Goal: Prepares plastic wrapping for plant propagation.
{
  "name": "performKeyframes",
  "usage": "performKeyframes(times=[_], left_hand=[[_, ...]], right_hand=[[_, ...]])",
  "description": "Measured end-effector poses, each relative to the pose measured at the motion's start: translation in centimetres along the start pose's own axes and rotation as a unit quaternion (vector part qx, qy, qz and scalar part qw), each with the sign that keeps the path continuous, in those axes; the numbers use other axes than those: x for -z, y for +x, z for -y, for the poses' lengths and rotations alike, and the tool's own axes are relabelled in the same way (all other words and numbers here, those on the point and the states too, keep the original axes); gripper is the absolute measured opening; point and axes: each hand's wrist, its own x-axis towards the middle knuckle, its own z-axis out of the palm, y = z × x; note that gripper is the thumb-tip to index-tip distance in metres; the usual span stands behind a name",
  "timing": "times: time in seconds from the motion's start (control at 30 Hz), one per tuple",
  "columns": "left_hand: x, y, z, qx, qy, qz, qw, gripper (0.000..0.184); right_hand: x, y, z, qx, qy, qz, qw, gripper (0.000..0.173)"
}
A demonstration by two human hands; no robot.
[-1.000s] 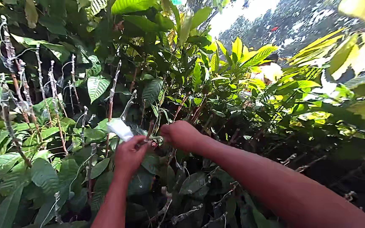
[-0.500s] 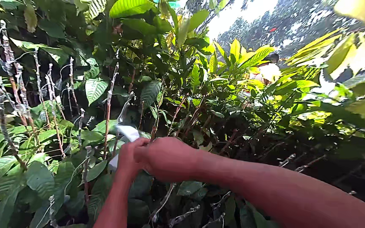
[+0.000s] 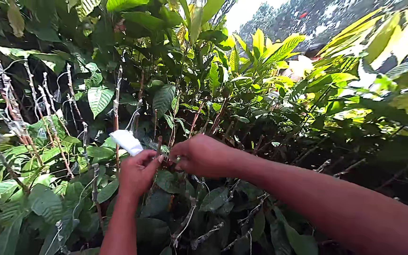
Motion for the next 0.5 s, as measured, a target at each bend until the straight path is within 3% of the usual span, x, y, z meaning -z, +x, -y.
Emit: performKeyframes(times=[0.1, 0.17, 0.23, 0.33, 0.43, 0.5], left_hand=[[-1.4, -0.4, -1.4, -0.012, 0.037, 0.014, 0.999, 0.029], [-2.2, -0.4, -1.1, -0.019, 0.073, 0.072, 0.995, 0.031], [-2.3, -0.5, -0.8, -0.043, 0.083, 0.107, 0.99, 0.032], [-0.7, -0.3, -0.4, -0.068, 0.066, 0.066, 0.993, 0.035], [-0.2, -0.1, -0.1, -0.048, 0.032, 0.012, 0.998, 0.03], [-0.2, 0.2, -0.4, -0.024, 0.004, -0.018, 1.0, 0.026]], right_hand=[[0.6, -0.7, 3.5, 0.036, 0.083, 0.032, 0.995, 0.024], [2.5, 1.2, 1.9, 0.063, 0.106, 0.008, 0.992, 0.025], [3.9, 3.0, -2.1, 0.03, -0.009, 0.016, 0.999, 0.029], [0.4, 3.3, -5.8, -0.015, -0.131, -0.005, 0.991, 0.017], [-1.4, 2.1, -5.6, -0.039, -0.059, -0.019, 0.997, 0.019], [-1.4, 0.4, -2.5, -0.037, -0.019, -0.01, 0.999, 0.02]])
